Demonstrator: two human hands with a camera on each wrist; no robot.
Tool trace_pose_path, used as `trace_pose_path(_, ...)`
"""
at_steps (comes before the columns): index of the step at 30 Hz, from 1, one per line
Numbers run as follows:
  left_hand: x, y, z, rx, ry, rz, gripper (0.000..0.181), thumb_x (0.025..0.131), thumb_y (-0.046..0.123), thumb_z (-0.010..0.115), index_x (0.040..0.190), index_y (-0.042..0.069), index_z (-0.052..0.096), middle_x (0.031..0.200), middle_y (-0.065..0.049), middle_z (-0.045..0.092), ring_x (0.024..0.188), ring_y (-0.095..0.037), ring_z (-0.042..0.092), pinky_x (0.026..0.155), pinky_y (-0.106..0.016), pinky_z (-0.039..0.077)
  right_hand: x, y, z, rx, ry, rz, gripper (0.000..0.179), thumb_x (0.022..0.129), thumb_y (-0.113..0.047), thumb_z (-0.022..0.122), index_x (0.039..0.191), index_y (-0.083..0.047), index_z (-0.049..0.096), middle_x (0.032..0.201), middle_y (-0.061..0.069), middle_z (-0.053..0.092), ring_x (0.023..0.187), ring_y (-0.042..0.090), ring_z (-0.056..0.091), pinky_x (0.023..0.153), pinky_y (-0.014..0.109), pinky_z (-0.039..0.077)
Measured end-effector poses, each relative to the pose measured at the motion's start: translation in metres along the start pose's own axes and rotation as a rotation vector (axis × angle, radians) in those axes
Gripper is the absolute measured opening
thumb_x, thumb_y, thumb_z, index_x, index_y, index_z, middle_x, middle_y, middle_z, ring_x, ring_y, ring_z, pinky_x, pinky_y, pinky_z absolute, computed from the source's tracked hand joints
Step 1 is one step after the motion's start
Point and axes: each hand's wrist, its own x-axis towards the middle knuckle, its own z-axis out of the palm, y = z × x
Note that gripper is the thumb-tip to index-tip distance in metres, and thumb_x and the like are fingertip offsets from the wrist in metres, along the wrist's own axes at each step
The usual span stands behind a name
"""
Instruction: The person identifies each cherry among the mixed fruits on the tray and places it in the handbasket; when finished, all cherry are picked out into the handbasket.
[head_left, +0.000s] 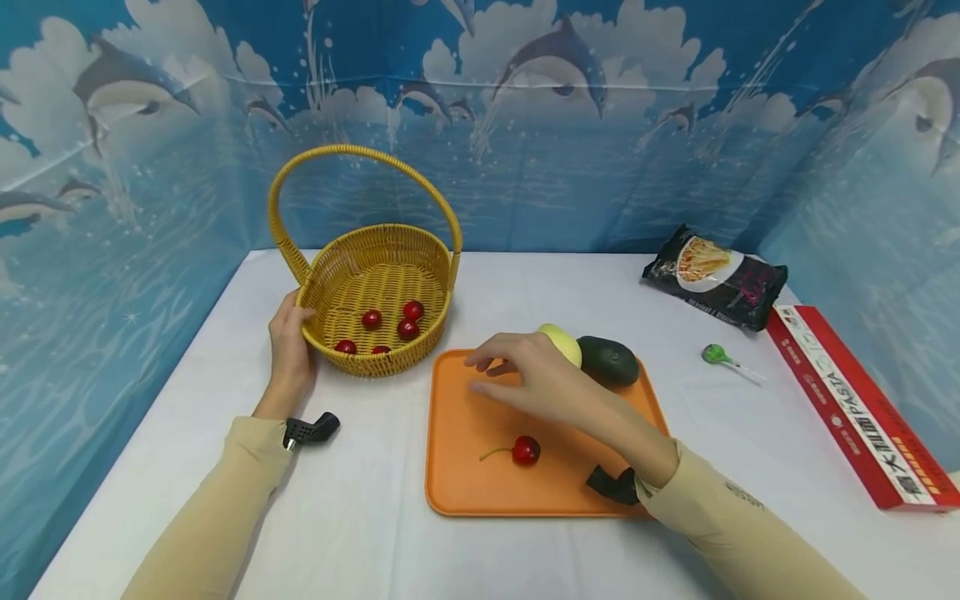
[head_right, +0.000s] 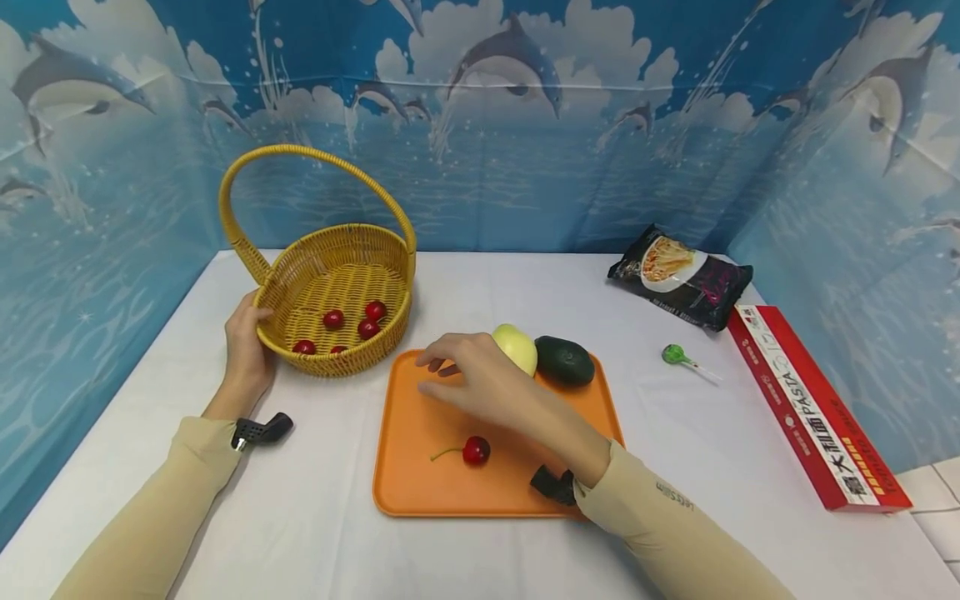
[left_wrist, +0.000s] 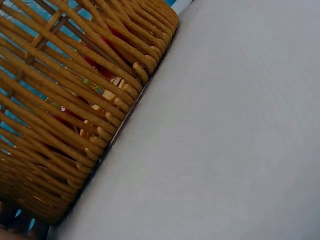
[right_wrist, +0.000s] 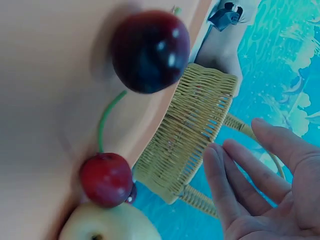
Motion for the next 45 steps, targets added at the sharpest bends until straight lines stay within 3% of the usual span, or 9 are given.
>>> trace_pose_path(8,0.001,0.000,0.004,0.020,-0.008,0.005,0.056,0.097,0.012,0.039,0.151,0.011,0.055,0.156,-0.007,0.052,0.141,-0.021,0.049,0.122,-0.037,0.035,-0.033,0.012,-0.005,0.043,-0.063,0.029,0.029,0.095,-0.023,0.080,0.122,-0.013,0.076,0.115,0.000,0.077,0.101,0.018,0.072,0.085,0.040,0.061)
trace_pose_path(16,-0.002,0.001,0.000,0.011,0.018,-0.011,0.055,0.097,0.012,0.040,0.149,0.009,0.057,0.155,-0.008,0.053,0.140,-0.020,0.048,0.119,-0.033,0.036,-0.044,0.024,-0.012,0.201,-0.310,0.051,0.037,0.093,-0.027,0.081,0.126,-0.011,0.075,0.122,0.000,0.076,0.108,0.019,0.073,0.095,0.037,0.060)
trace_pose_path(23,-0.003,0.002,-0.002,0.047,0.008,-0.007,0.055,0.097,0.013,0.038,0.149,0.009,0.055,0.155,-0.008,0.052,0.140,-0.020,0.048,0.121,-0.035,0.035,-0.045,0.027,-0.006,0.231,-0.420,0.075,0.034,0.091,-0.020,0.083,0.124,-0.015,0.075,0.120,-0.005,0.076,0.109,0.011,0.073,0.096,0.031,0.058)
trace_pose_path(28,-0.002,0.001,-0.001,0.056,0.005,-0.008,0.055,0.097,0.014,0.039,0.150,0.010,0.055,0.156,-0.007,0.051,0.141,-0.019,0.047,0.122,-0.036,0.034,-0.045,0.028,-0.001,0.173,-0.423,0.060,0.032,0.090,-0.020,0.085,0.120,-0.020,0.077,0.116,-0.011,0.076,0.106,0.003,0.069,0.096,0.031,0.057)
trace_pose_path(45,-0.002,0.000,-0.001,0.051,0.003,-0.012,0.056,0.097,0.014,0.039,0.151,0.010,0.054,0.158,-0.007,0.051,0.143,-0.020,0.047,0.124,-0.037,0.033,-0.044,0.025,0.009,0.110,-0.374,-0.007,0.024,0.088,-0.021,0.086,0.112,-0.022,0.080,0.106,-0.016,0.074,0.102,0.005,0.064,0.095,0.031,0.055)
